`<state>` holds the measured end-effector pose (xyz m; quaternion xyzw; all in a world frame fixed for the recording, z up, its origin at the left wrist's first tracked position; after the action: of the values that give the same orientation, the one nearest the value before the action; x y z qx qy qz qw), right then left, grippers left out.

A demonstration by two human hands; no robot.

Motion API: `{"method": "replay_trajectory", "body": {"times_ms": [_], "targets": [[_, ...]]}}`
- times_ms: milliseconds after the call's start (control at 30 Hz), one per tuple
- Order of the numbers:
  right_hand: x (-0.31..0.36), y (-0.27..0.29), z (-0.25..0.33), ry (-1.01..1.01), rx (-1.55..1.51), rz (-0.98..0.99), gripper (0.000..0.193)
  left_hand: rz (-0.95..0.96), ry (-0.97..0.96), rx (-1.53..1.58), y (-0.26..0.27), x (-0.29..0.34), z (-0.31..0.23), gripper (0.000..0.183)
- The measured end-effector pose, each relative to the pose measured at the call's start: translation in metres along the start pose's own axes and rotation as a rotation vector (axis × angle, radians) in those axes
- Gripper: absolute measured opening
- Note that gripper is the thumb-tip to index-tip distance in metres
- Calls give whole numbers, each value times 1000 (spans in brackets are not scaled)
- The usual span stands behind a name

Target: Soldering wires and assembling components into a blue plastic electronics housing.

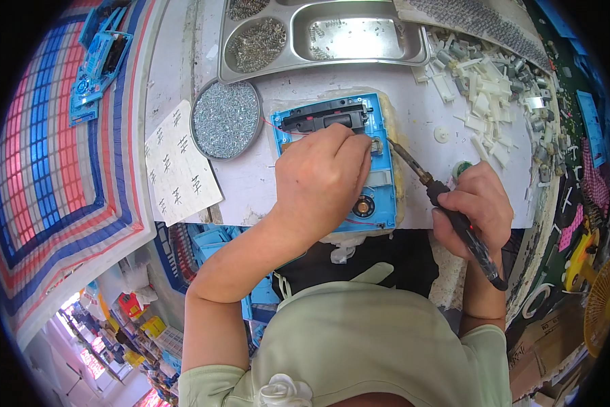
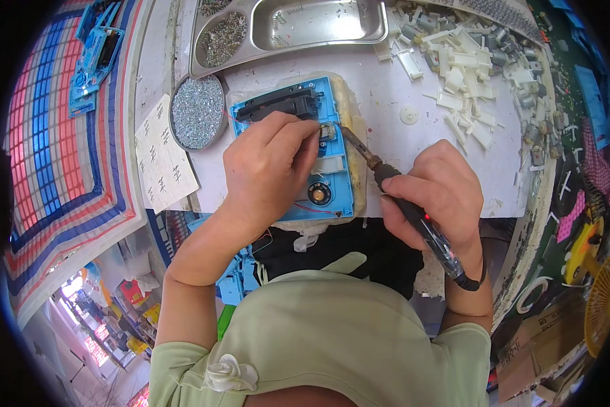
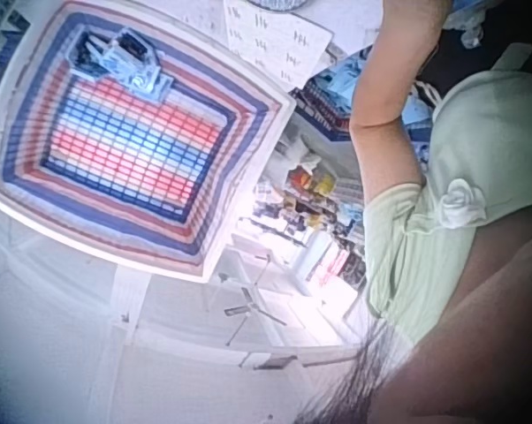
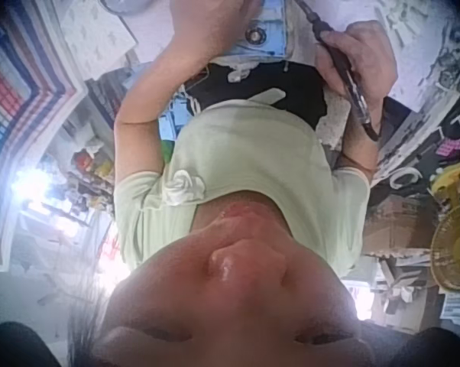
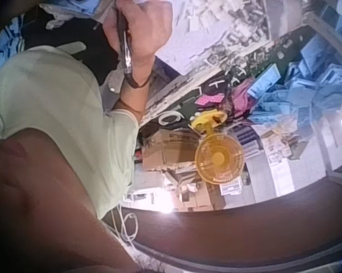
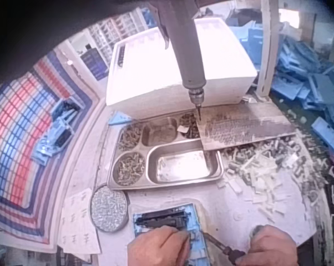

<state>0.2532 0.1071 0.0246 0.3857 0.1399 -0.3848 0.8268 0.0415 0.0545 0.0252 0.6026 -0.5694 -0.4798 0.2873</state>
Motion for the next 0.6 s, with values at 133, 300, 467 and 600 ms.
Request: {"method": "replay_trajectory", "body": {"times_ms": [133, 300, 467, 600], "targets": [[1, 2, 0, 0, 1, 4, 35, 3, -4, -10, 0, 1, 0, 16], [2, 4, -1, 2, 15, 20, 33, -4, 15, 48, 11, 5, -2, 26], [2, 10, -1, -5, 36, -12, 30, 28, 131, -37, 54, 16, 37, 35], [-2, 7, -1, 15, 44, 0, 28, 212, 177, -184, 52, 45, 58, 33]]}}
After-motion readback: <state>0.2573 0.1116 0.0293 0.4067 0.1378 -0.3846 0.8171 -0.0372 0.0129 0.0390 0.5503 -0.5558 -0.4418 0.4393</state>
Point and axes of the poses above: each hand's wrist, its own x-axis away from the middle knuckle, its own y-axis out of the back of the hand, z = x × y, the point moved 3 cm from there along -x, towards the middle knuckle, and after that the axes turned 9 degrees about z, right-handed, at the moved point
